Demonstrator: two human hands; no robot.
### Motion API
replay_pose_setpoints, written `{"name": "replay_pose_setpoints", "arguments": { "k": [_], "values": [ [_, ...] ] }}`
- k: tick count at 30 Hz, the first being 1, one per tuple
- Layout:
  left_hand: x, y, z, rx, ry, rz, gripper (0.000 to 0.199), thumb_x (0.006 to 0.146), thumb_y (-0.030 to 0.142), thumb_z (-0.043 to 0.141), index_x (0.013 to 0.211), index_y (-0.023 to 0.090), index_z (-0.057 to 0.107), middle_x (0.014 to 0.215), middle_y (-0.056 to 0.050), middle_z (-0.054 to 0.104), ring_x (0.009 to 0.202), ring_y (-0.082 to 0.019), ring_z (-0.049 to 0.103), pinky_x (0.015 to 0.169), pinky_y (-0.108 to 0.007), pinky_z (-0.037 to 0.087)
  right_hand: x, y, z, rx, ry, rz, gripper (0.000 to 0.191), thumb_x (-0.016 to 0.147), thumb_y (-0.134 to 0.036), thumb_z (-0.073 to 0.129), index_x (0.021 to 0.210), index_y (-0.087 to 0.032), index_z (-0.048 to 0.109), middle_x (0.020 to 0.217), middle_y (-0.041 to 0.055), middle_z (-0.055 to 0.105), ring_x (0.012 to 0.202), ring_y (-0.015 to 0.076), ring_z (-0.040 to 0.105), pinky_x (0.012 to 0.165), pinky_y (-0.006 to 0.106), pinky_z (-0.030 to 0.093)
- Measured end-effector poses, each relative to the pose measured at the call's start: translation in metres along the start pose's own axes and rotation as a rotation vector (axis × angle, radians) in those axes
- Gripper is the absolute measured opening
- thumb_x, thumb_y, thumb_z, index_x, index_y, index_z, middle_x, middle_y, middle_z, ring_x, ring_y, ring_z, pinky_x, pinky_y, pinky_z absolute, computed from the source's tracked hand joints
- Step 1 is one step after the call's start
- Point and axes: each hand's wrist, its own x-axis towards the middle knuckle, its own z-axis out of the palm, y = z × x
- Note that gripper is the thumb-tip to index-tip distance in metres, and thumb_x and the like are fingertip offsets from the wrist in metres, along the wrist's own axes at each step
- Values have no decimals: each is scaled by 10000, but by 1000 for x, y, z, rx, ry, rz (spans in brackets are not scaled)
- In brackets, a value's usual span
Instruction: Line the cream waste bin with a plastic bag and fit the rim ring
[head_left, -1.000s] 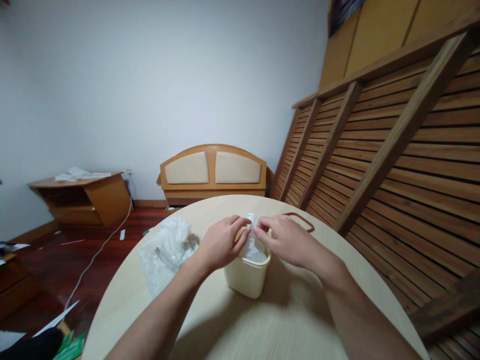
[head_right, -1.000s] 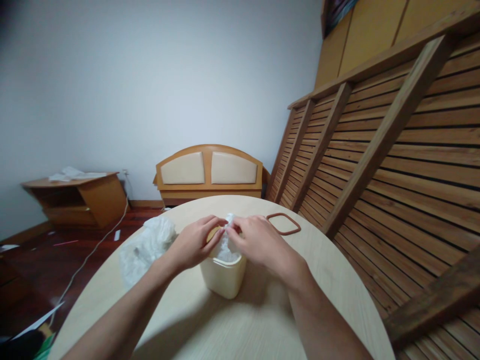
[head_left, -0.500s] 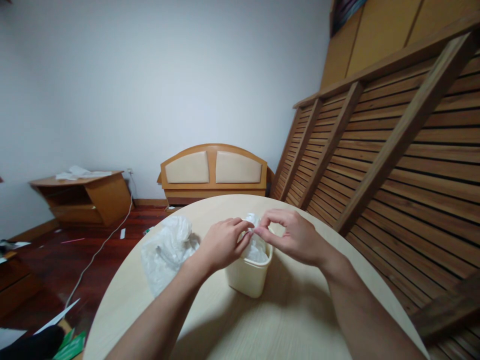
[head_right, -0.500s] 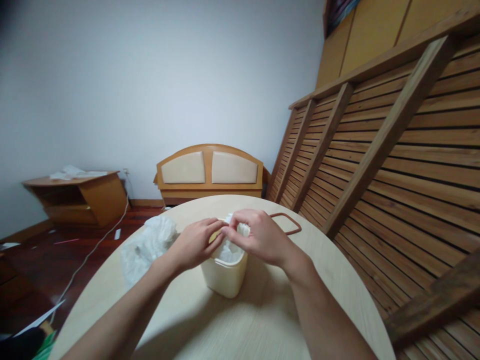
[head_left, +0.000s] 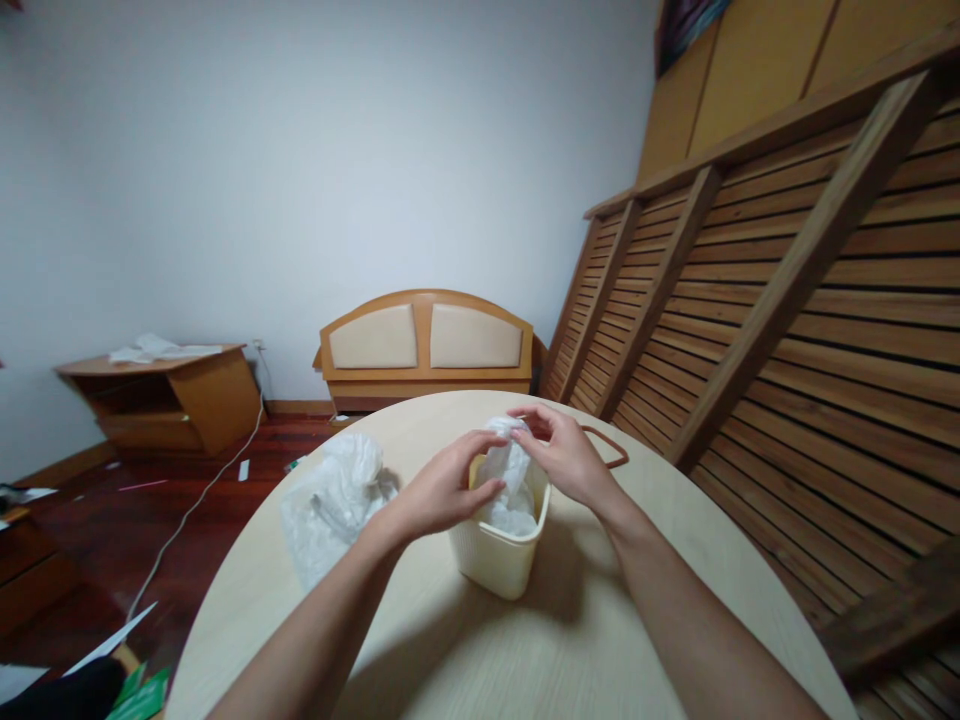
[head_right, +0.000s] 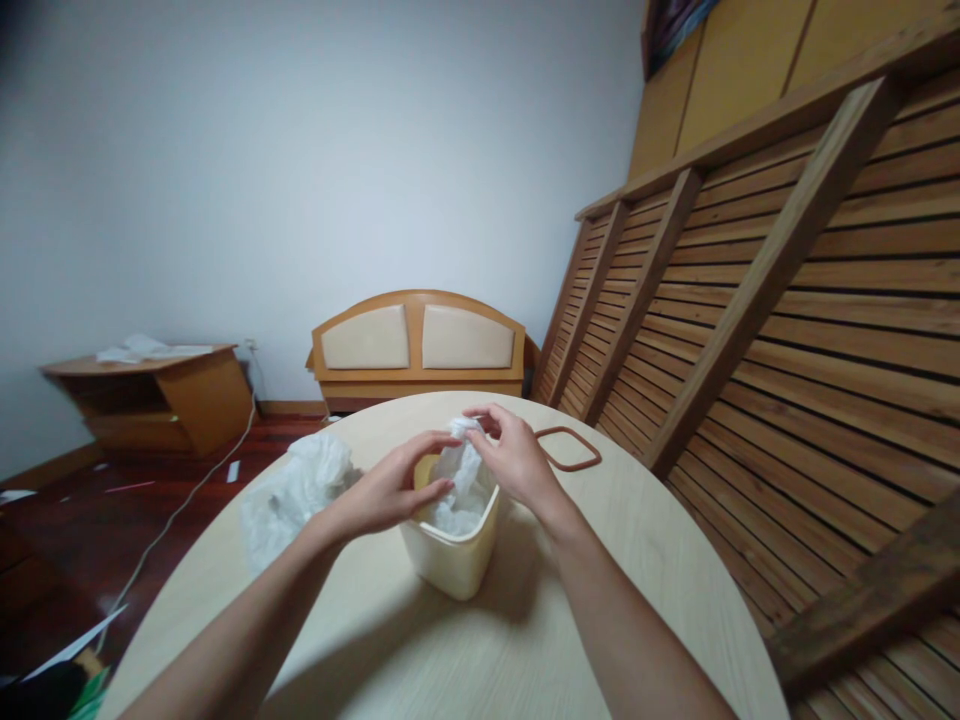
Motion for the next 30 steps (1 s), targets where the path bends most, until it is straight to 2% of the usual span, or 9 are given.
{"name": "replay_pose_setpoints", "arguments": {
  "k": [5, 7, 10, 13, 17, 21, 24, 26, 30],
  "values": [
    [8, 3, 1, -352, 193, -164, 356, 887, 423, 669, 1123, 160, 618, 1242, -149, 672, 1092, -247, 664, 964, -389, 515, -3, -21, -7, 296, -14, -32, 524, 766, -243, 647, 1268, -229, 499, 1146, 91, 700, 1028, 207, 681, 826, 322, 554],
    [9, 8, 0, -477, 281, -232, 418, 866, 512, 683, 1077, 160, 604, 1139, -125, 706, 1010, -231, 687, 920, -368, 528, -7, -30, -12, 372, -102, -26, 611, 757, -251, 658, 1332, -246, 452, 1111, 74, 700, 973, 201, 686, 790, 313, 553],
    [8, 15, -2, -568, 321, -288, 556, 868, 583, 656, 1228, 172, 553, 1056, -89, 723, 958, -223, 703, 925, -380, 527, -15, -41, -20, 356, -262, -62, 560, 814, -329, 689, 1334, -235, 506, 1042, 57, 688, 952, 193, 666, 812, 316, 539],
    [6, 21, -3, -610, 280, -280, 662, 854, 556, 687, 1374, 192, 501, 1190, -106, 700, 1040, -241, 688, 954, -380, 517, -23, -51, -25, 222, -401, -86, 411, 883, -381, 688, 1247, -213, 601, 1071, 64, 678, 956, 175, 646, 830, 298, 519],
    [7, 24, -6, -639, 396, -182, 604, 780, 441, 790, 1297, 207, 584, 1381, -115, 610, 1232, -258, 594, 994, -336, 492, -29, -61, -29, 150, -550, 34, 367, 927, -409, 650, 1227, -214, 569, 838, 8, 697, 743, 150, 653, 708, 274, 511],
    [7, 21, -8, -717, 443, -119, 522, 744, 372, 831, 1201, 219, 631, 1276, -80, 651, 1187, -227, 596, 959, -300, 493, -27, -63, -32, 167, -404, 85, 389, 925, -475, 633, 1184, -213, 510, 681, -30, 658, 622, 154, 636, 616, 271, 484],
    [4, 25, -9, -740, 368, -88, 447, 726, 372, 856, 1088, 201, 659, 1090, -60, 679, 1020, -195, 633, 863, -268, 505, -23, -60, -34, 111, -197, -1, 559, 895, -459, 673, 1348, -226, 443, 653, -68, 582, 597, 139, 583, 610, 271, 469],
    [1, 30, -9, -768, 284, -77, 513, 717, 397, 865, 1139, 210, 643, 1018, -50, 682, 929, -183, 638, 809, -263, 508, -21, -60, -36, 14, -160, -65, 636, 853, -419, 729, 1399, -245, 455, 674, -73, 547, 623, 136, 556, 630, 273, 466],
    [-4, 36, -12, -764, 165, -104, 861, 770, 563, 785, 1491, 275, 411, 870, -20, 694, 747, -168, 641, 730, -274, 499, -23, -69, -40, -201, -90, -225, 171, 848, -338, 714, 968, -218, 708, 735, -13, 580, 700, 156, 561, 691, 300, 470]
  ]
}}
